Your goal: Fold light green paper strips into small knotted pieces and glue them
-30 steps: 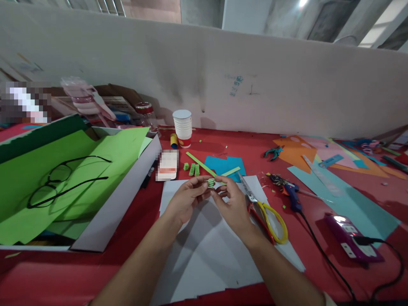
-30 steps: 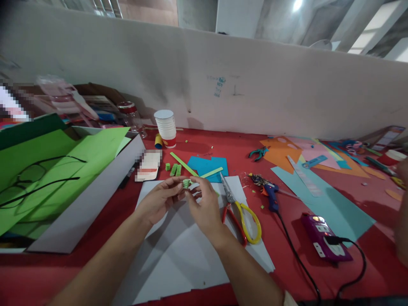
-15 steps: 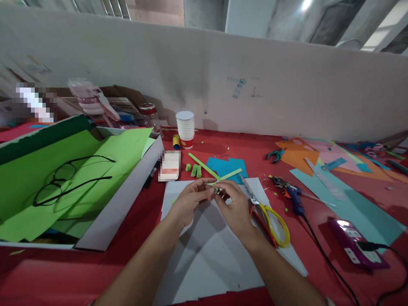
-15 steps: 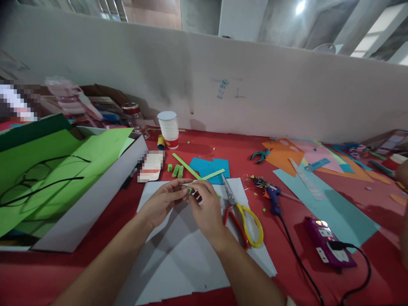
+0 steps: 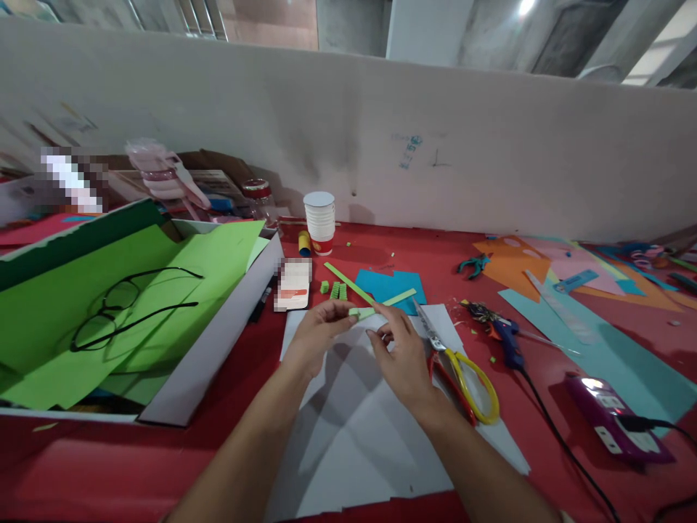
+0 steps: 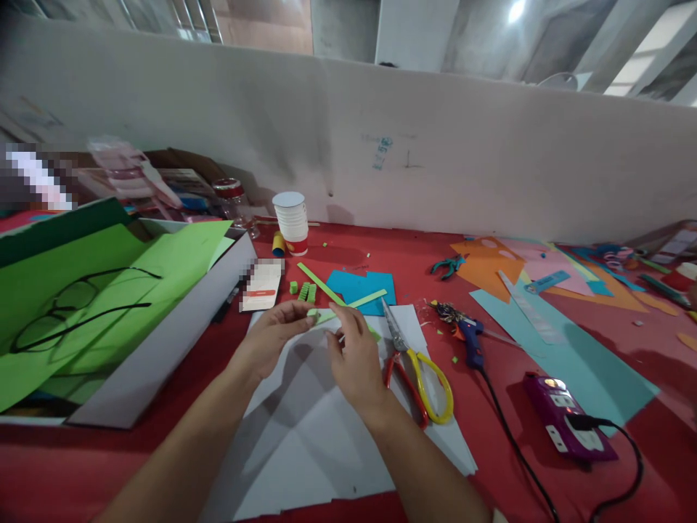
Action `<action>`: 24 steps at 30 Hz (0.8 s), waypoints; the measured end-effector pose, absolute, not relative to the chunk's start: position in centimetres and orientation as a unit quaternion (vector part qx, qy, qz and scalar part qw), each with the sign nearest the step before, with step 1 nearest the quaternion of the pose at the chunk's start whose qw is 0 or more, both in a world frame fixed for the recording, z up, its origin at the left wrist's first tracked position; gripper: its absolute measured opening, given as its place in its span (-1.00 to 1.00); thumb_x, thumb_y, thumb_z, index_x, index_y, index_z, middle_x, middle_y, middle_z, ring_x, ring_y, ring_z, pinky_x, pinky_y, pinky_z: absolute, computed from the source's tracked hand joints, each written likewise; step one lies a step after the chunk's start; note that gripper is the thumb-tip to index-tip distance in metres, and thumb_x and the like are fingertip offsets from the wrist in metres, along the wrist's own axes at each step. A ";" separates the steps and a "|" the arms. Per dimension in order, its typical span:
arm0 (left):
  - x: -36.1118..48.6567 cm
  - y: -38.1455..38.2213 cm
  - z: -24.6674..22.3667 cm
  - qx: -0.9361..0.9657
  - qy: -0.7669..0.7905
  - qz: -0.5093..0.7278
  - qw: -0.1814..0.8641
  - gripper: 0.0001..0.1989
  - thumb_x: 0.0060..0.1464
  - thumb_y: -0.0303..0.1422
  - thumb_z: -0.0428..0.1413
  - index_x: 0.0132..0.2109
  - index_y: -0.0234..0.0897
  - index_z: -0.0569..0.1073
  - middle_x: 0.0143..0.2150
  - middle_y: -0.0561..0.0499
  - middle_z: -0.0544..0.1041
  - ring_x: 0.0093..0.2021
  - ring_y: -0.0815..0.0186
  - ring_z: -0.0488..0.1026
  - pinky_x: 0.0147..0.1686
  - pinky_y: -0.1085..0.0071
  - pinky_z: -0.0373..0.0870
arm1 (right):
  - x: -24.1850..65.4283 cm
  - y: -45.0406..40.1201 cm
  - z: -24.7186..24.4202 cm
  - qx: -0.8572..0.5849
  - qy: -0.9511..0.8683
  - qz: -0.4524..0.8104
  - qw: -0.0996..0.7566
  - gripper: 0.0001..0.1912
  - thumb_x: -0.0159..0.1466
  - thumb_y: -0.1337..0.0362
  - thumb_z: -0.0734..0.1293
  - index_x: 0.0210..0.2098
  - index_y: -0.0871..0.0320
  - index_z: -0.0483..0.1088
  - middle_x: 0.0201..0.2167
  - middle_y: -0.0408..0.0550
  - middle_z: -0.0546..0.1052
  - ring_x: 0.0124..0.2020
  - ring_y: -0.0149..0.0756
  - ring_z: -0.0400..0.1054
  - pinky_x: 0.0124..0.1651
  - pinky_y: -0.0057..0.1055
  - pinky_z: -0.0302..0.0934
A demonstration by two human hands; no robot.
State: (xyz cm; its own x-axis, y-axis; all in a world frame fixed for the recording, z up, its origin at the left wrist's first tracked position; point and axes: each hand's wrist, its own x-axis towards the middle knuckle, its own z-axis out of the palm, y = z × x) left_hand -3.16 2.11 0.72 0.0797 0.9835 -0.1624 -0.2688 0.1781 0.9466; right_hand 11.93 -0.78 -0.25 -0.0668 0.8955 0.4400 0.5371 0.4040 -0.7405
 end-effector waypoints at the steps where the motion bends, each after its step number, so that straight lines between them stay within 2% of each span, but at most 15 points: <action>1: -3.6 2.4 0.6 0.395 0.472 0.520 0.592 -0.74 -0.26 -0.39 0.28 -0.32 -0.30 0.47 -0.41 0.05 0.49 -0.37 0.40 0.40 -0.31 0.46 0.28 | 11.9 -0.8 -0.3 -0.512 -0.703 0.199 0.451 -0.56 0.20 0.40 0.23 0.07 0.01 0.26 -0.07 -0.03 0.40 -0.34 -0.33 0.36 -0.23 -0.34 0.33; 4: -5.1 3.3 0.2 0.394 0.567 0.535 0.487 -0.72 -0.28 -0.36 0.27 -0.32 -0.28 0.44 -0.51 0.11 0.44 -0.49 0.41 0.35 -0.44 0.47 0.23 | 11.8 -0.8 -0.4 -0.506 -0.714 0.197 0.441 -0.61 0.20 0.42 0.20 0.00 0.03 0.32 -0.08 -0.02 0.40 -0.35 -0.34 0.37 -0.26 -0.35 0.34; 6: -6.2 3.9 0.1 0.422 0.637 0.502 0.405 -0.75 -0.21 -0.32 0.21 -0.29 -0.25 0.43 -0.56 0.12 0.42 -0.54 0.39 0.32 -0.49 0.46 0.19 | 11.8 -0.8 -0.5 -0.497 -0.725 0.195 0.436 -0.62 0.19 0.45 0.19 -0.04 0.04 0.35 -0.09 -0.01 0.41 -0.28 -0.30 0.38 -0.26 -0.35 0.35; 9: -7.5 5.0 0.3 0.518 0.681 0.440 0.271 -0.85 -0.16 -0.36 0.15 -0.34 -0.23 0.44 -0.48 0.06 0.47 -0.44 0.31 0.39 -0.41 0.42 0.23 | 11.7 -0.8 -0.7 -0.491 -0.731 0.193 0.433 -0.64 0.18 0.45 0.18 -0.07 0.05 0.38 -0.10 0.00 0.42 -0.18 -0.26 0.38 -0.28 -0.37 0.36; 12: -7.8 6.1 0.4 0.591 0.704 0.350 0.180 -0.90 -0.13 -0.40 0.12 -0.36 -0.22 0.47 -0.37 0.00 0.53 -0.30 0.23 0.43 -0.33 0.38 0.24 | 11.9 -0.7 -0.7 -0.498 -0.728 0.185 0.434 -0.65 0.19 0.45 0.17 -0.09 0.05 0.39 -0.09 0.01 0.41 -0.15 -0.25 0.37 -0.26 -0.36 0.37; 17: -7.7 7.5 -0.8 0.650 0.694 0.274 0.142 -0.83 -0.11 -0.45 0.12 -0.29 -0.21 0.53 -0.31 -0.06 0.57 -0.21 0.16 0.42 -0.24 0.34 0.25 | 12.0 -0.6 -0.6 -0.504 -0.725 0.175 0.437 -0.68 0.20 0.45 0.17 -0.12 0.06 0.40 -0.08 0.01 0.40 -0.13 -0.24 0.37 -0.20 -0.34 0.36; 20: -7.9 7.7 -1.5 0.674 0.677 0.276 0.103 -0.81 -0.10 -0.44 0.13 -0.28 -0.19 0.56 -0.29 -0.09 0.58 -0.12 0.08 0.38 -0.14 0.29 0.24 | 12.0 -0.6 -0.4 -0.502 -0.724 0.171 0.441 -0.68 0.21 0.46 0.16 -0.13 0.06 0.40 -0.08 0.00 0.40 -0.13 -0.25 0.37 -0.16 -0.32 0.35; 24: -8.5 7.5 -1.7 0.696 0.651 0.287 0.099 -0.77 -0.13 -0.49 0.14 -0.26 -0.20 0.58 -0.22 -0.13 0.58 -0.11 0.03 0.37 -0.08 0.23 0.22 | 12.0 -0.7 -0.2 -0.504 -0.724 0.171 0.439 -0.68 0.20 0.46 0.16 -0.14 0.07 0.40 -0.08 0.01 0.40 -0.14 -0.25 0.38 -0.18 -0.32 0.36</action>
State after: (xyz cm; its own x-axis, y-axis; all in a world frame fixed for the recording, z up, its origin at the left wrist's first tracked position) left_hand -8.54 7.50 -1.69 -0.0123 0.9628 0.2700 0.8492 -0.1325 0.5112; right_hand 12.00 -0.70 -0.15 -0.1078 0.8798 0.4630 0.5792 0.4340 -0.6900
